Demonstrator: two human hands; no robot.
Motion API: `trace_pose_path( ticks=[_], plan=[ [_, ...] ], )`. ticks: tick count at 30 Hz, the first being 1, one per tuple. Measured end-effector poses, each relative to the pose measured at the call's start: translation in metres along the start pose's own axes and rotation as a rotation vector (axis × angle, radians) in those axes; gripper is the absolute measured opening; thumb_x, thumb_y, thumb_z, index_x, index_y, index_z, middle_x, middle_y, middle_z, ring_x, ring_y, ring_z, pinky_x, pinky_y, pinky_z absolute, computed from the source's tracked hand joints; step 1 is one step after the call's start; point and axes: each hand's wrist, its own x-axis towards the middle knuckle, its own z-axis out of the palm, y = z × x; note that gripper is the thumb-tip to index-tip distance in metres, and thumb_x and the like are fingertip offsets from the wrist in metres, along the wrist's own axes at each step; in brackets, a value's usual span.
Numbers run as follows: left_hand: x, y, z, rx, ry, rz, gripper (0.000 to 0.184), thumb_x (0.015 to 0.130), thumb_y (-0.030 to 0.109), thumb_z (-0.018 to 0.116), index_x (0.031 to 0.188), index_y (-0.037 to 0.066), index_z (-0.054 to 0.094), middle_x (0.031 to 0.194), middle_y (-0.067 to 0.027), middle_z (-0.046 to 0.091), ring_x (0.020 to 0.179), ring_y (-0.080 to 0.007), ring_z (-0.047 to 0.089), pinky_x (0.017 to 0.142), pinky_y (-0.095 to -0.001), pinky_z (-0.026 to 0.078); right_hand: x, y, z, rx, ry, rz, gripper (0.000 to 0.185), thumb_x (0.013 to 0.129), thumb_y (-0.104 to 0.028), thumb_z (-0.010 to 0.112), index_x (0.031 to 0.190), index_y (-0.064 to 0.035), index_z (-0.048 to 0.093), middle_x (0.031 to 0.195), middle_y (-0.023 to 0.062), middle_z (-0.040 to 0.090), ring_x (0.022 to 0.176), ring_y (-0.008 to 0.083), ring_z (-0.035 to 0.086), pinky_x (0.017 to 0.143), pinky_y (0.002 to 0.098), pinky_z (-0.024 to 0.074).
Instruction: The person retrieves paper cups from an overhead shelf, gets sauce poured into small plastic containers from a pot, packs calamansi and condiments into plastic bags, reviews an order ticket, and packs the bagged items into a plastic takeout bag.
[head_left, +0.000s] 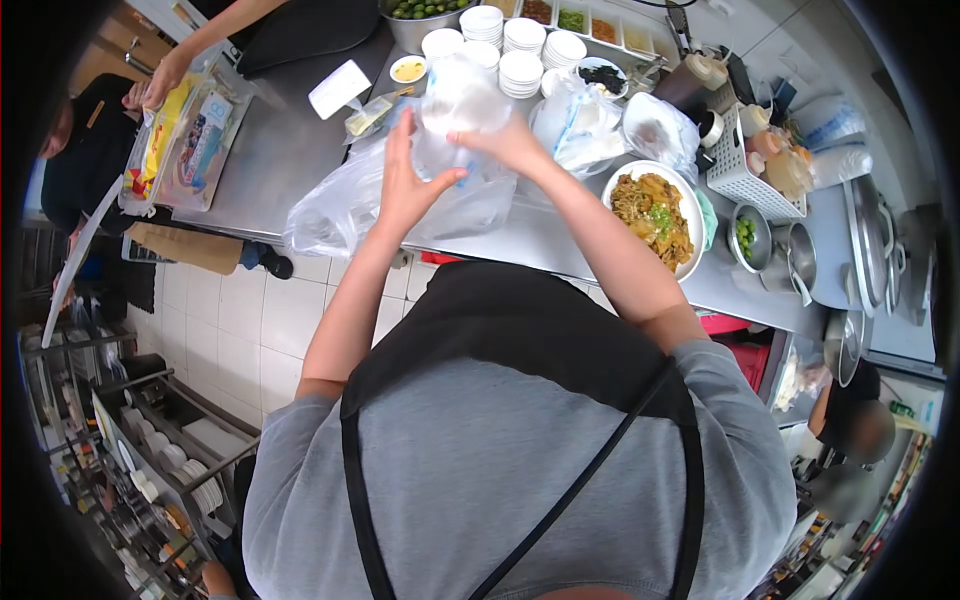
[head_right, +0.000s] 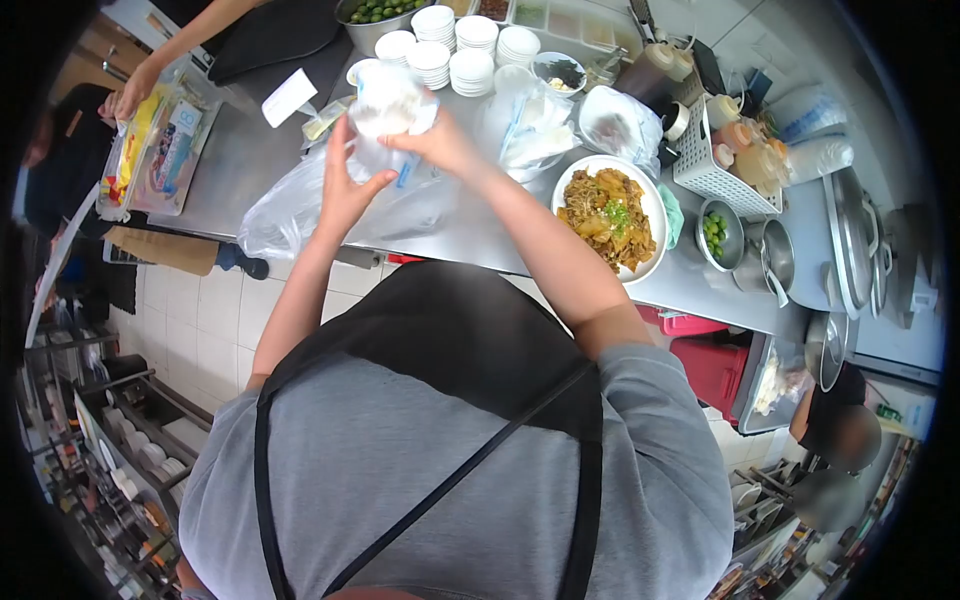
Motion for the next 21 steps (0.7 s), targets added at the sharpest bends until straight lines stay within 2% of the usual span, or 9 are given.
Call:
trace_pose_path(
  ticks=[2, 5, 7, 11, 12, 14, 16, 17, 21],
  plan=[
    [-0.005, 0.018, 0.002, -0.028, 0.193, -0.003, 0.076, 0.064, 0.02, 0.072, 0.125, 0.001, 0.03, 0.119, -0.0188, 0.039, 0.11, -0.0319, 0.037, 0.092, -0.0393, 0.03, 0.0, -0.024, -0.015, 0.149, 0.192, -0.033, 0.041, 0.068, -0.017, 0.069, 0.102, -0.0013, 0.054, 0.096, 0.0071, 0.058, 0.088, 0.0154, 0.054, 0.078, 0.0275, 0.0424],
    [-0.016, 0.017, 0.016, 0.235, 0.147, 0.209, 0.072, 0.064, 0.012, 0.072, 0.123, 0.001, 0.033, 0.121, -0.0172, 0.039, 0.109, -0.032, 0.039, 0.091, -0.0402, 0.032, 0.001, -0.042, -0.06, 0.265, 0.433, 0.089, 0.037, 0.068, -0.01, 0.069, 0.101, -0.0011, 0.054, 0.094, 0.008, 0.059, 0.086, 0.015, 0.056, 0.077, 0.0274, 0.0436],
    [-0.012, 0.021, 0.023, 0.225, 0.159, 0.258, 0.065, 0.065, 0.01, 0.07, 0.12, 0.001, 0.036, 0.121, -0.0173, 0.039, 0.11, -0.0337, 0.039, 0.091, -0.0403, 0.031, -0.016, -0.087, -0.085, 0.377, 0.634, -0.006, 0.036, 0.068, -0.008, 0.07, 0.099, 0.0005, 0.054, 0.093, 0.009, 0.059, 0.084, 0.0164, 0.057, 0.074, 0.0279, 0.045],
    [0.013, 0.044, 0.051, 0.038, 0.089, 0.453, 0.055, 0.068, 0.007, 0.066, 0.117, -0.001, 0.041, 0.121, -0.0182, 0.041, 0.109, -0.0321, 0.042, 0.092, -0.0386, 0.032, -0.048, -0.073, -0.17, -0.002, 0.795, -0.368, 0.024, 0.07, -0.011, 0.067, 0.089, 0.001, 0.06, 0.083, 0.0055, 0.061, 0.075, 0.0121, 0.056, 0.068, 0.0248, 0.0447],
    [0.02, 0.046, 0.066, -0.118, -0.016, 0.275, 0.056, 0.072, 0.011, 0.064, 0.12, -0.001, 0.038, 0.123, -0.0183, 0.039, 0.11, -0.0305, 0.042, 0.093, -0.0369, 0.032, -0.057, -0.067, -0.185, -0.283, 0.805, -0.335, 0.033, 0.068, -0.013, 0.069, 0.095, 0.0011, 0.055, 0.086, 0.0063, 0.059, 0.077, 0.013, 0.055, 0.069, 0.0248, 0.0445],
    [0.041, 0.037, 0.1, -0.276, -0.125, 0.096, 0.057, 0.076, 0.016, 0.061, 0.123, -0.001, 0.035, 0.125, -0.0184, 0.038, 0.112, -0.0289, 0.041, 0.094, -0.0352, 0.031, -0.065, -0.032, -0.187, -0.376, 0.822, -0.324, 0.039, 0.067, -0.014, 0.069, 0.099, 0.0006, 0.051, 0.089, 0.0067, 0.059, 0.079, 0.0136, 0.055, 0.071, 0.0249, 0.0444],
    [0.066, 0.015, 0.138, -0.399, -0.176, -0.261, 0.061, 0.084, 0.035, 0.05, 0.128, -0.001, 0.029, 0.13, -0.0175, 0.033, 0.119, -0.0253, 0.035, 0.098, -0.0322, 0.027, -0.073, -0.008, -0.175, -0.481, 0.813, -0.261, 0.049, 0.066, -0.014, 0.07, 0.106, -0.0005, 0.044, 0.094, 0.0078, 0.057, 0.083, 0.0147, 0.054, 0.073, 0.0254, 0.0439],
    [0.072, 0.019, 0.138, -0.401, -0.177, -0.261, 0.061, 0.084, 0.035, 0.05, 0.128, -0.001, 0.029, 0.13, -0.0175, 0.033, 0.119, -0.0253, 0.035, 0.098, -0.0322, 0.027, -0.078, -0.003, -0.156, -0.497, 0.787, -0.207, 0.054, 0.066, -0.013, 0.07, 0.109, -0.001, 0.041, 0.096, 0.0084, 0.055, 0.085, 0.0152, 0.054, 0.075, 0.0259, 0.0436],
    [0.091, 0.019, 0.138, -0.447, -0.388, -0.45, 0.074, 0.083, 0.059, 0.032, 0.129, 0.0, 0.029, 0.132, -0.0163, 0.03, 0.123, -0.0231, 0.027, 0.101, -0.031, 0.019, -0.099, -0.021, -0.096, -0.071, 0.733, -0.037, 0.051, 0.065, -0.014, 0.072, 0.105, 0.001, 0.043, 0.092, 0.0075, 0.055, 0.08, 0.0154, 0.053, 0.071, 0.0261, 0.0435]
  ],
)
